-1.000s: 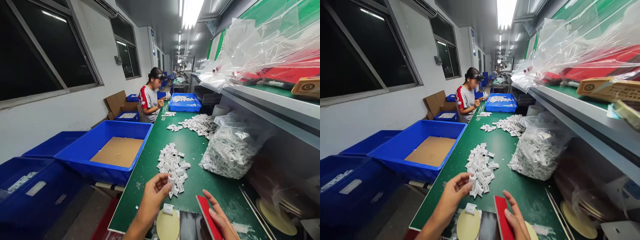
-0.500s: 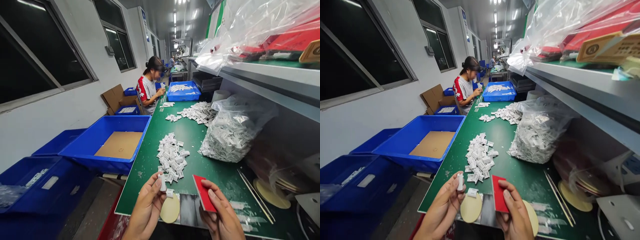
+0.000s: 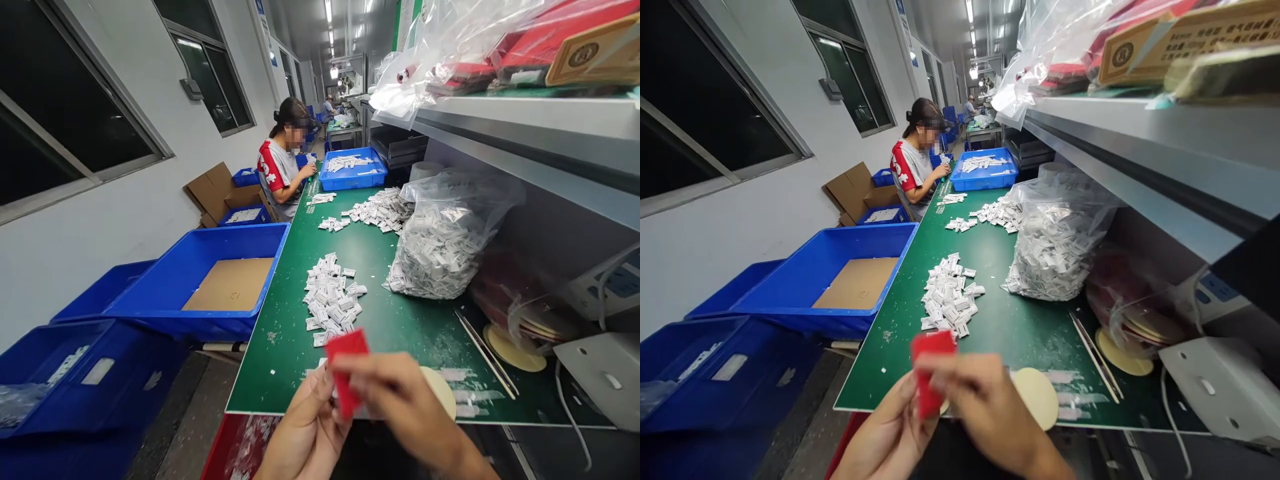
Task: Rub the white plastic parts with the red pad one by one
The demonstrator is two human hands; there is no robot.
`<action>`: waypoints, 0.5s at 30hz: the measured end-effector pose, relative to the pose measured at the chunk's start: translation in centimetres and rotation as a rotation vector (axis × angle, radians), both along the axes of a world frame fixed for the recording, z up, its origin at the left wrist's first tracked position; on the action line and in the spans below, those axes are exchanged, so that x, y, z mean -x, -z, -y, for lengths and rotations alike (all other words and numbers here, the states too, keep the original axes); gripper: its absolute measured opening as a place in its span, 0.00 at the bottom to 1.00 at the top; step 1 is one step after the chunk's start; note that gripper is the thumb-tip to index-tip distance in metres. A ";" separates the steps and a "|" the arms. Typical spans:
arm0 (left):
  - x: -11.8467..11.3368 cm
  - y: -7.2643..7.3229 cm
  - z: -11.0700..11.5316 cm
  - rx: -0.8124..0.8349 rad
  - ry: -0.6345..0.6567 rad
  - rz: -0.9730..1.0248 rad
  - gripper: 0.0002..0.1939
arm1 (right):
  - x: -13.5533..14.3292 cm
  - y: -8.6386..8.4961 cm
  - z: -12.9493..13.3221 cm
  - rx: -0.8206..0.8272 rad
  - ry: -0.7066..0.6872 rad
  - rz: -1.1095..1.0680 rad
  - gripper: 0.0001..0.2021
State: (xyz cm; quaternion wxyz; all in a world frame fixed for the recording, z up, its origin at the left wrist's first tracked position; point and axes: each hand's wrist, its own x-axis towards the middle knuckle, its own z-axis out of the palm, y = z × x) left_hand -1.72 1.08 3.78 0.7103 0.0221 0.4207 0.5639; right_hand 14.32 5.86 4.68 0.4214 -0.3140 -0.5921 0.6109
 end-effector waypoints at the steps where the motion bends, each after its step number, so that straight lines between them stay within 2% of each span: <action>1: -0.1 -0.1 0.1 0.012 0.000 0.031 0.21 | 0.0 0.1 0.1 0.002 0.104 0.004 0.13; 2: -0.1 -0.2 0.2 0.020 0.008 0.051 0.23 | 0.0 0.3 0.2 0.008 0.155 -0.002 0.14; 4: -0.2 -0.2 0.3 0.002 0.009 0.008 0.24 | 0.0 0.7 0.2 0.002 0.056 -0.027 0.12; 5: -0.1 -0.2 0.3 -0.025 -0.014 -0.062 0.25 | -0.1 1.0 0.1 0.007 0.063 -0.038 0.10; 6: 0.0 0.0 0.2 -0.055 -0.053 -0.162 0.25 | -0.2 1.3 -0.1 0.023 0.139 -0.051 0.09; 9: 0.5 0.5 0.0 -0.174 -0.188 -0.646 0.20 | -0.8 2.2 -0.3 0.086 0.542 -0.100 0.12; 10: 0.6 0.7 0.0 -0.211 -0.217 -0.820 0.20 | -0.9 2.4 -0.1 0.096 0.580 -0.123 0.13; 12: 0.6 0.9 0.3 -0.279 -0.271 -1.096 0.27 | -0.9 2.6 1.0 0.179 0.534 -0.176 0.15; 14: 0.3 0.9 0.9 -0.285 -0.332 -1.199 0.39 | -0.5 2.4 2.4 0.307 0.318 -0.247 0.18; 15: 0.1 0.8 1.3 -0.262 -0.316 -1.151 0.44 | -0.1 2.1 2.9 0.337 0.169 -0.276 0.20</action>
